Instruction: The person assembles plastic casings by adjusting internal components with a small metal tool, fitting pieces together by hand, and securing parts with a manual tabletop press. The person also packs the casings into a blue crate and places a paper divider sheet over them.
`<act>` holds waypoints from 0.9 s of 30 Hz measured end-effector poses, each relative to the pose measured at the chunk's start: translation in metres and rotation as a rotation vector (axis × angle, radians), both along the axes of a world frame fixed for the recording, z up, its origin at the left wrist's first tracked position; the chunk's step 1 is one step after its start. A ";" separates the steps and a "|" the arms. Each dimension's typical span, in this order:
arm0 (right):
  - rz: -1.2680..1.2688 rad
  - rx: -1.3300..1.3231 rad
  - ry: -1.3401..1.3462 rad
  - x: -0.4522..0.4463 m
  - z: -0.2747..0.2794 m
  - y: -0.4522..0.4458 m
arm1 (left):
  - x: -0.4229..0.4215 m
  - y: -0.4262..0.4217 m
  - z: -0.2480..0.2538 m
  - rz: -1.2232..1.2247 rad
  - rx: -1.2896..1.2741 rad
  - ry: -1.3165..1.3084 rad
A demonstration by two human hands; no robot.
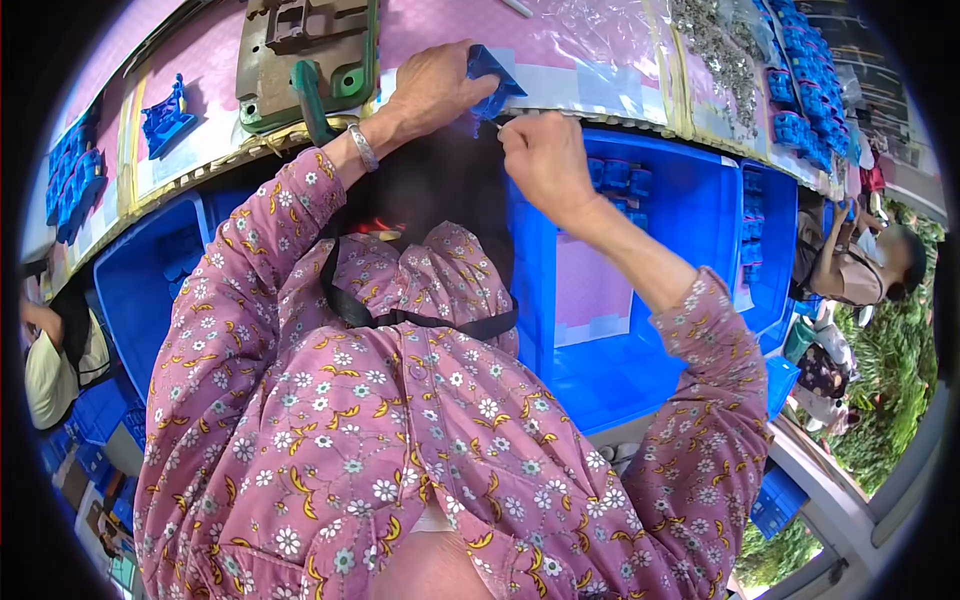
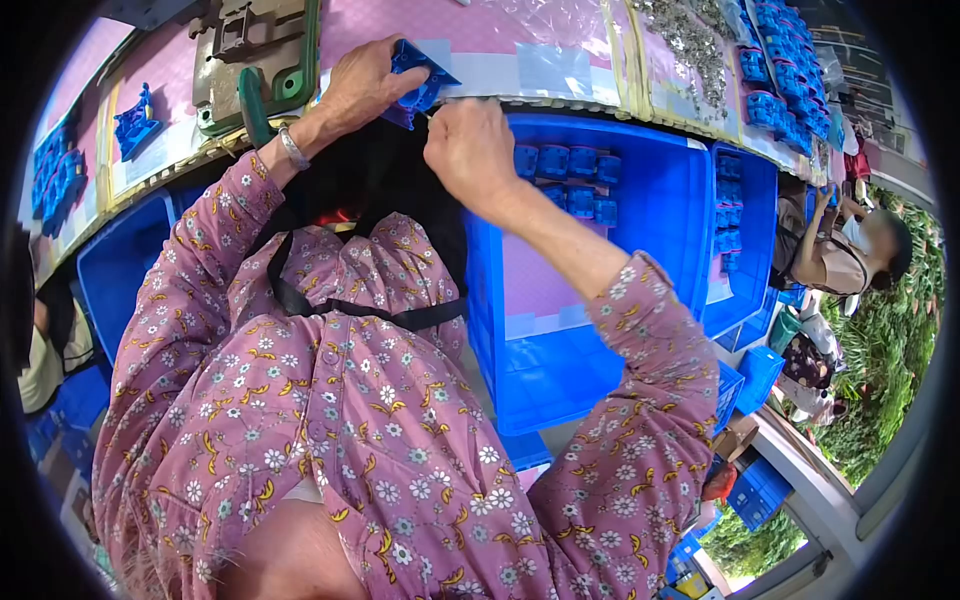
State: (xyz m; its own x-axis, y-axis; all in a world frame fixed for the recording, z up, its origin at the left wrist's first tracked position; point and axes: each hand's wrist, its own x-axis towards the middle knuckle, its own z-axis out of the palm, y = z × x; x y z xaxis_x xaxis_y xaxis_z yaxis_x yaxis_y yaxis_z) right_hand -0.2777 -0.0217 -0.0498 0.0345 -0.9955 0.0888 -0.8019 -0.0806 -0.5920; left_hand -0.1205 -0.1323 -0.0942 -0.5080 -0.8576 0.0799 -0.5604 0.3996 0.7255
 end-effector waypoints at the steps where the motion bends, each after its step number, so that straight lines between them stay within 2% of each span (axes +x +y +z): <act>1: 0.034 -0.010 0.019 -0.003 0.002 -0.007 | 0.000 0.000 0.000 0.001 0.005 0.005; 5: -0.031 0.228 -0.152 -0.004 0.023 -0.019 | 0.003 0.000 0.003 -0.004 -0.011 -0.013; 7: -0.019 0.033 -0.097 -0.001 0.004 -0.007 | 0.001 -0.001 -0.002 -0.005 -0.018 -0.007; 9: -0.114 -0.006 -0.089 0.009 -0.010 0.009 | -0.001 0.001 -0.003 -0.007 -0.027 0.014; 11: -0.061 -0.029 -0.026 0.000 -0.015 -0.001 | 0.001 0.001 -0.003 -0.009 -0.029 0.007; 13: -0.032 0.164 -0.061 -0.005 0.004 -0.009 | 0.000 -0.001 -0.001 -0.020 -0.028 -0.007; 17: -0.059 -0.052 -0.026 0.007 -0.012 0.008 | -0.002 0.004 -0.004 0.026 -0.118 0.015; 19: -0.071 -0.088 -0.057 0.010 -0.019 0.015 | -0.002 0.004 -0.001 0.007 -0.069 0.009; 22: 0.031 0.014 0.000 -0.005 -0.007 -0.005 | -0.001 0.001 -0.003 -0.037 -0.039 -0.006; 25: -0.010 -0.081 -0.013 0.004 -0.016 0.010 | -0.002 0.004 -0.003 -0.008 -0.092 0.056; 27: -0.062 -0.024 -0.073 0.004 -0.016 0.011 | -0.005 0.009 -0.001 0.027 -0.097 -0.003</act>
State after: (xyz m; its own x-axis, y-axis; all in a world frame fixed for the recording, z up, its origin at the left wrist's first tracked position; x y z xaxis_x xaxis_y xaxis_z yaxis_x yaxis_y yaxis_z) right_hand -0.2739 -0.0102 -0.0654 -0.0341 -0.9930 0.1129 -0.7607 -0.0475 -0.6474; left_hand -0.1251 -0.1238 -0.0956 -0.4849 -0.8595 0.1618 -0.5740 0.4523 0.6826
